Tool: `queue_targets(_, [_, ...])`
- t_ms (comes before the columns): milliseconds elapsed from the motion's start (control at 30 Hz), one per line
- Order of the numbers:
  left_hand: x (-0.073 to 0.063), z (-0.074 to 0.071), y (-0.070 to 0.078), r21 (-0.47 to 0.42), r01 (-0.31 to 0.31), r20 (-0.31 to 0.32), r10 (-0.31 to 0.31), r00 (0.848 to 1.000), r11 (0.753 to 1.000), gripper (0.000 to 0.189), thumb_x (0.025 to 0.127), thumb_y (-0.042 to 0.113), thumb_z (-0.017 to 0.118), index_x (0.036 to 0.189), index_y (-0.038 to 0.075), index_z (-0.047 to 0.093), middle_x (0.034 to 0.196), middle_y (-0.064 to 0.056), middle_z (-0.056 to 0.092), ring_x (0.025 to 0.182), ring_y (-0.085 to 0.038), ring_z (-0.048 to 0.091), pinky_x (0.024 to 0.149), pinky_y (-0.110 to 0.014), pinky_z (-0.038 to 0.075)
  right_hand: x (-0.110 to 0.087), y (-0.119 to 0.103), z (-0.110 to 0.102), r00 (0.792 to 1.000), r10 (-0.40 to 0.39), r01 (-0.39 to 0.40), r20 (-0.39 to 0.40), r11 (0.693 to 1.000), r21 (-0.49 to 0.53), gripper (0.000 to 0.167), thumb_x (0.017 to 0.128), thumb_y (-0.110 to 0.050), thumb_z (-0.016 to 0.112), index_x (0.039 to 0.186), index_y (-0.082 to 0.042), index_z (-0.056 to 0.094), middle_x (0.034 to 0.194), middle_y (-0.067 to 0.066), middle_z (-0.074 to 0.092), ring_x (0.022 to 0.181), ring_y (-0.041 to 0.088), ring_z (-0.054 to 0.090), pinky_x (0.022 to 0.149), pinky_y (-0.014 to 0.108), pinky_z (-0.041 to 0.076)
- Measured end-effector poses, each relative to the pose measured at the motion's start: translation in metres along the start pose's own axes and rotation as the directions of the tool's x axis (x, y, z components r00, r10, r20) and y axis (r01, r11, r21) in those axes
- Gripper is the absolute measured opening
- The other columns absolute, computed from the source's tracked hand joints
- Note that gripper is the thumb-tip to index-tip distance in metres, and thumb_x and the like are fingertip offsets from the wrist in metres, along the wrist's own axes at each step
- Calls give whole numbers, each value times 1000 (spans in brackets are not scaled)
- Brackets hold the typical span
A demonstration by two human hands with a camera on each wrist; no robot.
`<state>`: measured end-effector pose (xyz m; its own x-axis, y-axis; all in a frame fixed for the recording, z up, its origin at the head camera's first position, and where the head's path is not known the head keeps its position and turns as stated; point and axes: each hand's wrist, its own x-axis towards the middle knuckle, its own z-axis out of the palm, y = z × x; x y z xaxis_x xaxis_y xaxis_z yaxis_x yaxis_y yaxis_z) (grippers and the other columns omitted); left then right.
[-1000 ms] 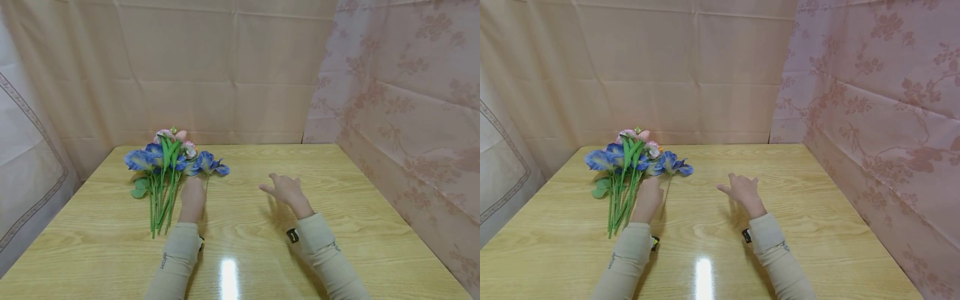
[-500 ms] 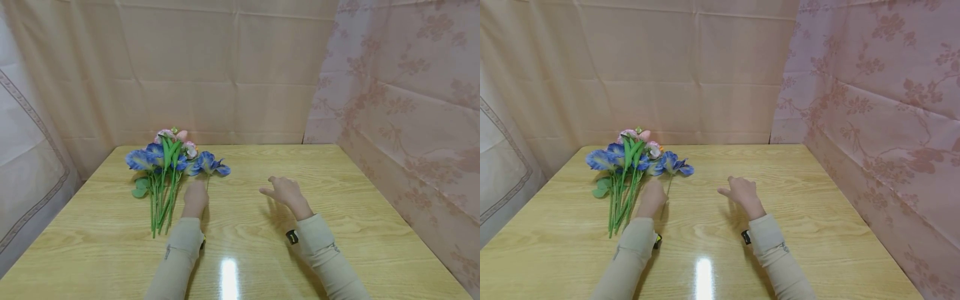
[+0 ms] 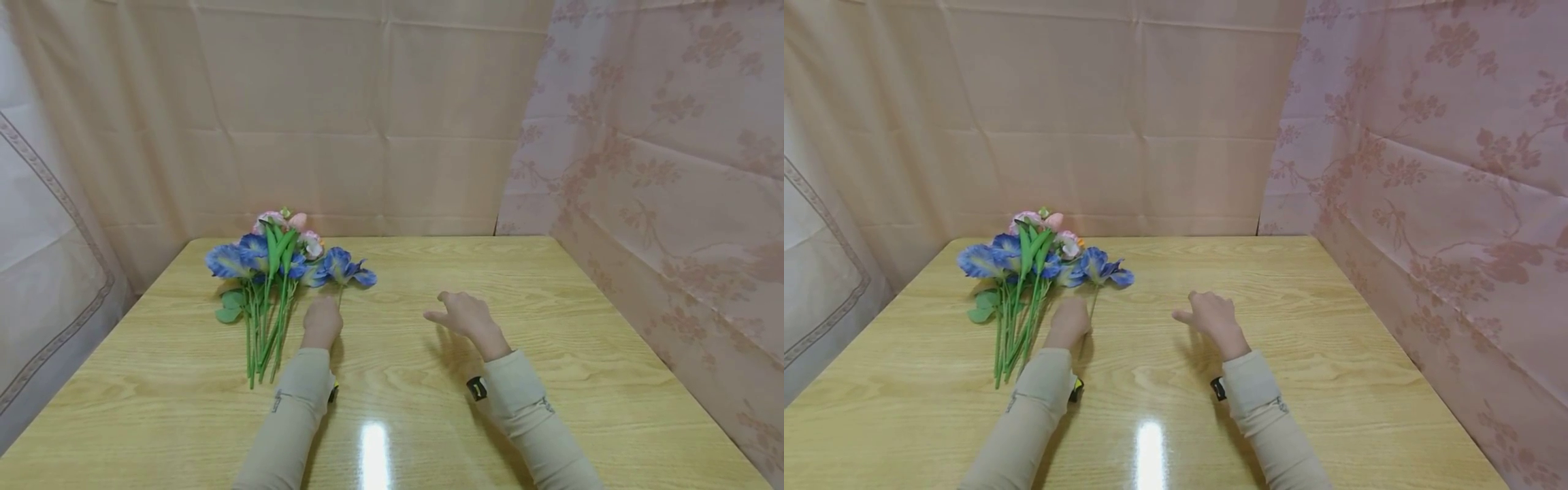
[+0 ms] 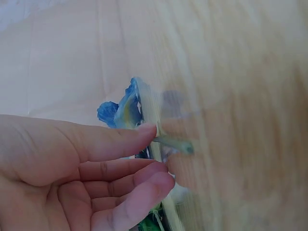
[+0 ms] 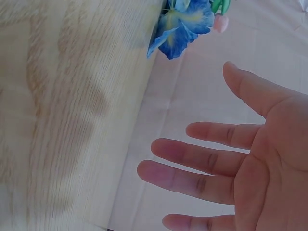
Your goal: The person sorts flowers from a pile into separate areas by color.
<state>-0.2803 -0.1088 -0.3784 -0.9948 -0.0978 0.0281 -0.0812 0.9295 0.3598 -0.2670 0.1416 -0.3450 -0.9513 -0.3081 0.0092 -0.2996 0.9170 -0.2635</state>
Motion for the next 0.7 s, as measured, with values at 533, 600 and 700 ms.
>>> queue_targets(533, [179, 191, -117, 81, -52, -125, 62, 990, 995, 14, 78, 9, 53, 84, 5, 66, 80, -17, 62, 69, -37, 59, 44, -48, 44, -2, -1, 1, 1000, -4, 3, 7, 1000, 5, 54, 86, -41, 56, 119, 2, 53, 103, 18, 61, 75, 26, 60, 56, 37, 49])
queue_targets(600, [218, 229, -141, 78, -50, -106, 58, 993, 996, 13, 79, 12, 55, 86, 9, 65, 80, -16, 62, 67, -37, 58, 41, -49, 42, -2, -1, 1, 1000, -4, 4, 5, 1000, 8, 54, 86, -40, 56, 119, 2, 53, 103, 18, 61, 74, 26, 60, 56, 37, 49])
queue_targets(700, [243, 256, -155, 67, -67, -110, 74, 991, 995, 8, 77, 12, 55, 80, 14, 63, 76, -13, 61, 64, -36, 58, 39, -47, 40, -2, -1, 2, 1000, -5, 5, 7, 1000, 11, 53, 86, -40, 56, 118, 2, 53, 103, 18, 61, 74, 25, 60, 56, 38, 49])
